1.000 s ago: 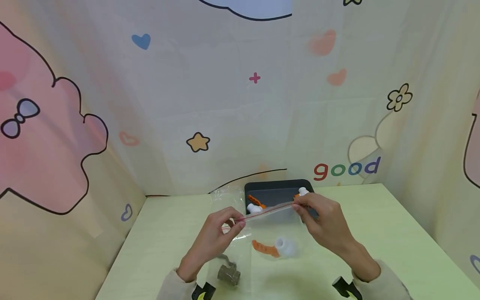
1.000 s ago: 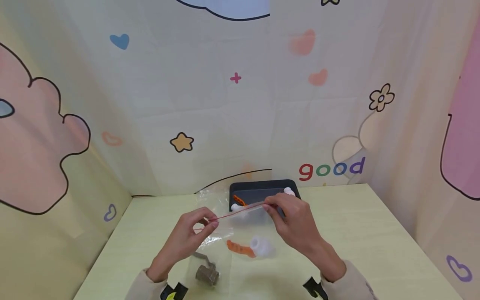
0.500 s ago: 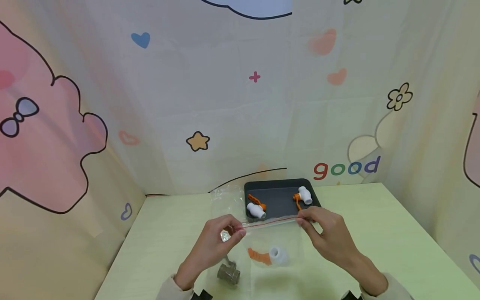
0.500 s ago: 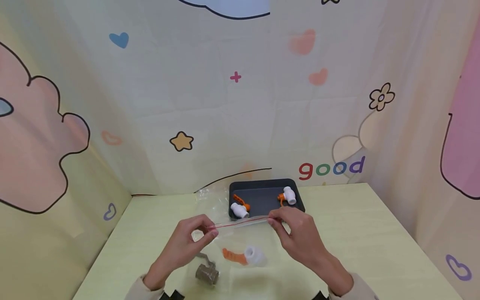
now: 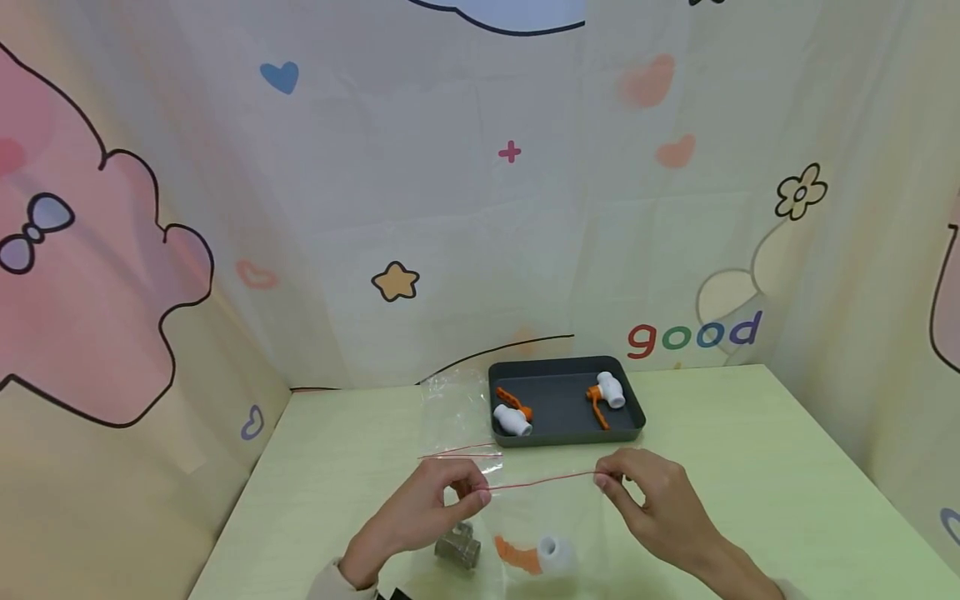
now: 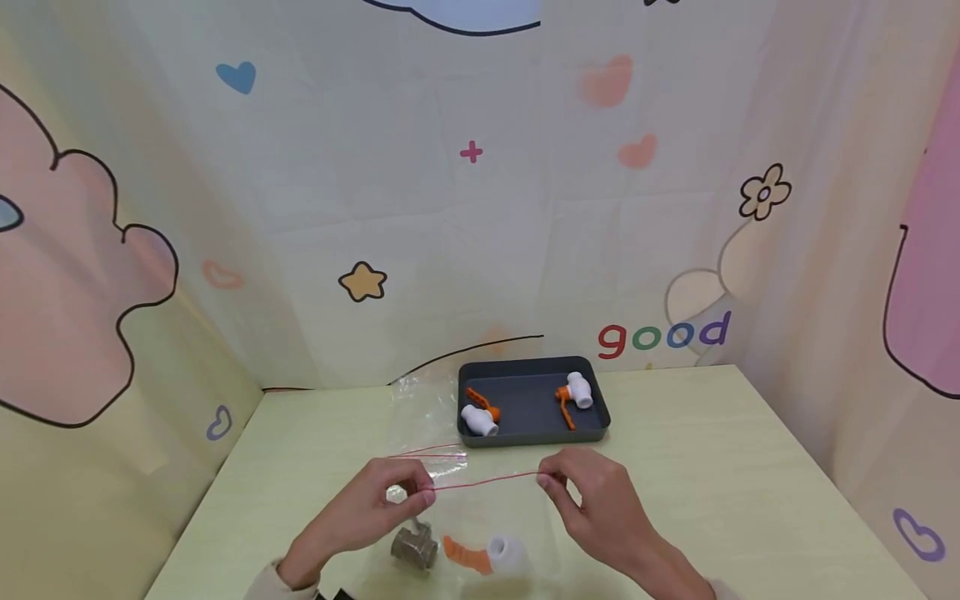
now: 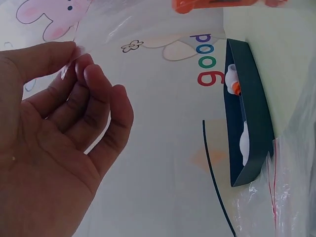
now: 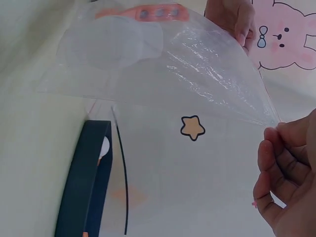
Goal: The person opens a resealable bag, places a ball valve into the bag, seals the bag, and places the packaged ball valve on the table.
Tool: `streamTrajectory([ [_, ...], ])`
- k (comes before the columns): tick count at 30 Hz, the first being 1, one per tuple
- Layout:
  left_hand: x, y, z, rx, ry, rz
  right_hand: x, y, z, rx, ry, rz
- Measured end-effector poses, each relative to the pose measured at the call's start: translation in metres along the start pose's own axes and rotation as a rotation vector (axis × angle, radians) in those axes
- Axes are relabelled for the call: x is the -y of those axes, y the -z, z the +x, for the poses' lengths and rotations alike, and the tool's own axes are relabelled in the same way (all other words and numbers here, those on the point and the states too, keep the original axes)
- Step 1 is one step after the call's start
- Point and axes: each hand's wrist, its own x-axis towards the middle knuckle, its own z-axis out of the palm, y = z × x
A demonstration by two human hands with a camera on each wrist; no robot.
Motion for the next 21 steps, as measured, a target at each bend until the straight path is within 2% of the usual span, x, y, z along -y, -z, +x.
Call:
streamTrajectory([
  [5, 0.009, -0.005, 0.003, 0.038, 0.056, 0.034, -0.01, -0.013, -0.008, 0.037, -0.041, -0.001],
  [14, 0.02, -0.008, 0.019, -0.055, 0.037, 0.173, -0.031, -0.027, 0.001, 0.069, -0.115, -0.087],
  [17, 0.024, -0.008, 0.027, -0.053, 0.033, 0.213, -0.039, -0.032, 0.006, 0.088, -0.143, -0.111],
  [21, 0.032, -0.007, 0.039, -0.017, 0.035, 0.249, -0.052, -0.038, 0.011, 0.084, -0.167, -0.145],
])
